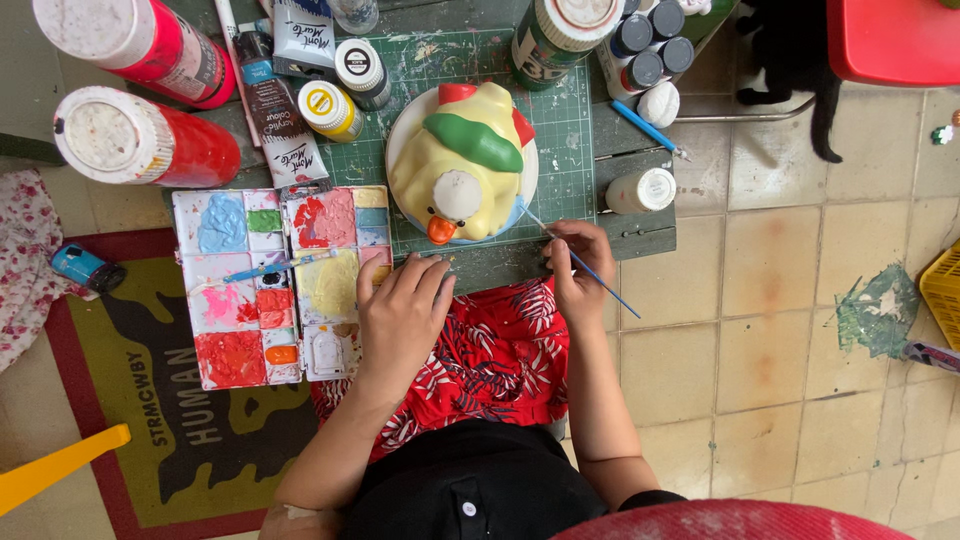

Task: The person sits on the floor at a low table, dips a brush into a watercolor palette, and paints a duck-shaped ceramic figurine, holding and rotating the figurine with the other hand to reach different sides while applying paint.

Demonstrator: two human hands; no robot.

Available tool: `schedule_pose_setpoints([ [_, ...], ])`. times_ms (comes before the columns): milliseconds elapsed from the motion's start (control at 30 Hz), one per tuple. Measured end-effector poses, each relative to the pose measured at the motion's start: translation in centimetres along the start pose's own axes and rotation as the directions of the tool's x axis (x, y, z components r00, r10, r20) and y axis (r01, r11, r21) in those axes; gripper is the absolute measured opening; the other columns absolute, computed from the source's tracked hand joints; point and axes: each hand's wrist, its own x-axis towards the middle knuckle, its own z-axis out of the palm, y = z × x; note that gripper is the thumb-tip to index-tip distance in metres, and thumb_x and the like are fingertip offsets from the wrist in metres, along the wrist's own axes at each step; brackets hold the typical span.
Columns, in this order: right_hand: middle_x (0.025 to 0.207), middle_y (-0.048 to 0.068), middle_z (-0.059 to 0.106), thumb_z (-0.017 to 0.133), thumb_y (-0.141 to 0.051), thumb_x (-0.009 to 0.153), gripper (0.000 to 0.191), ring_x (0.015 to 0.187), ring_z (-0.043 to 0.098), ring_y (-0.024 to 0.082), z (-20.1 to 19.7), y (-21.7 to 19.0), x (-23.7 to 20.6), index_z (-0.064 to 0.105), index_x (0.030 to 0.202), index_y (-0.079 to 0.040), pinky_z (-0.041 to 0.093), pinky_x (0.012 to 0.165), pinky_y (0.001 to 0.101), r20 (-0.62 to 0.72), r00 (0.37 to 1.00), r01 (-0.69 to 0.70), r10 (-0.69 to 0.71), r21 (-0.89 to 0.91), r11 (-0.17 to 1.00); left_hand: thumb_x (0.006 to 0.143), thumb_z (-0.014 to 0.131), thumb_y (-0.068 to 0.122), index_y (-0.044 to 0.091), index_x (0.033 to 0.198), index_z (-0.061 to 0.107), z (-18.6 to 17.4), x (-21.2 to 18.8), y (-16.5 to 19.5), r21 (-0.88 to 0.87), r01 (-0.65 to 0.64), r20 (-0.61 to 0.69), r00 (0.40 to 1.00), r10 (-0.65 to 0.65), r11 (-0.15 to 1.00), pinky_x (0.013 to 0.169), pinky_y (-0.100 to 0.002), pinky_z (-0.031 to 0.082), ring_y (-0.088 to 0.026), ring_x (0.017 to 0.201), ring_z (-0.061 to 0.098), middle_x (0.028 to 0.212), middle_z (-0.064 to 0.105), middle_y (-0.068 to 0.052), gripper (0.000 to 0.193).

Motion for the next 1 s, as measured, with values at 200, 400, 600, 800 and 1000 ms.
schedule_pose_setpoints([
  [200,0.120,0.013,0.066,0.061,0.006,0.102,0.017,0.093,0.064,0.010,0.1,0.5,0.2,0.055,0.116,-0.001,0.054,0.078,0.0238,0.018,0.998,0.052,-0.052,-0.009,0.999,0.095,0.074,0.020,0.010,0.107,0.074,0.0,0.0,0.0,0.000,-0.003,0.001,1.000,0.003,1.000,0.110,-0.042,0.037,-0.019,0.105,0.071,0.108,0.072,-0.001,0.016],
  [400,0.119,0.014,0.066,0.062,0.007,0.102,0.014,0.102,0.066,0.015,0.5,0.1,0.7,0.057,0.113,0.001,0.057,0.085,0.0272,0.010,0.998,0.063,-0.063,-0.073,0.995,0.095,0.074,0.021,0.011,0.107,0.074,0.1,-0.1,0.0,0.008,-0.003,0.002,1.000,0.003,1.000,0.110,-0.042,0.037,-0.019,0.106,0.071,0.107,0.072,-0.001,0.016],
  [600,0.119,0.013,0.065,0.062,0.008,0.102,0.015,0.109,0.066,0.017,0.5,-0.2,0.8,0.058,0.114,0.000,0.056,0.091,0.0286,0.035,0.997,0.078,-0.075,-0.080,0.994,0.095,0.074,0.021,0.011,0.108,0.074,0.2,-0.2,-0.1,0.007,-0.001,0.002,1.000,0.001,1.000,0.110,-0.042,0.037,-0.019,0.106,0.071,0.108,0.072,-0.001,0.016],
  [800,0.118,0.013,0.065,0.062,0.008,0.100,0.015,0.110,0.067,0.018,0.4,-0.5,0.7,0.058,0.113,0.001,0.056,0.092,0.0295,0.046,0.995,0.092,-0.089,-0.071,0.993,0.095,0.075,0.021,0.011,0.108,0.074,0.1,-0.2,-0.1,0.011,-0.004,0.003,1.000,0.004,1.000,0.110,-0.042,0.037,-0.019,0.106,0.071,0.108,0.072,-0.001,0.017],
  [1000,0.115,0.013,0.067,0.063,0.009,0.099,0.014,0.107,0.068,0.018,0.4,-0.6,0.5,0.059,0.111,0.002,0.057,0.092,0.0294,0.061,0.995,0.076,-0.073,-0.042,0.996,0.095,0.075,0.021,0.011,0.107,0.074,0.0,-0.1,0.0,0.009,-0.001,0.003,1.000,0.001,1.000,0.110,-0.042,0.037,-0.019,0.105,0.071,0.106,0.072,-0.001,0.016],
])
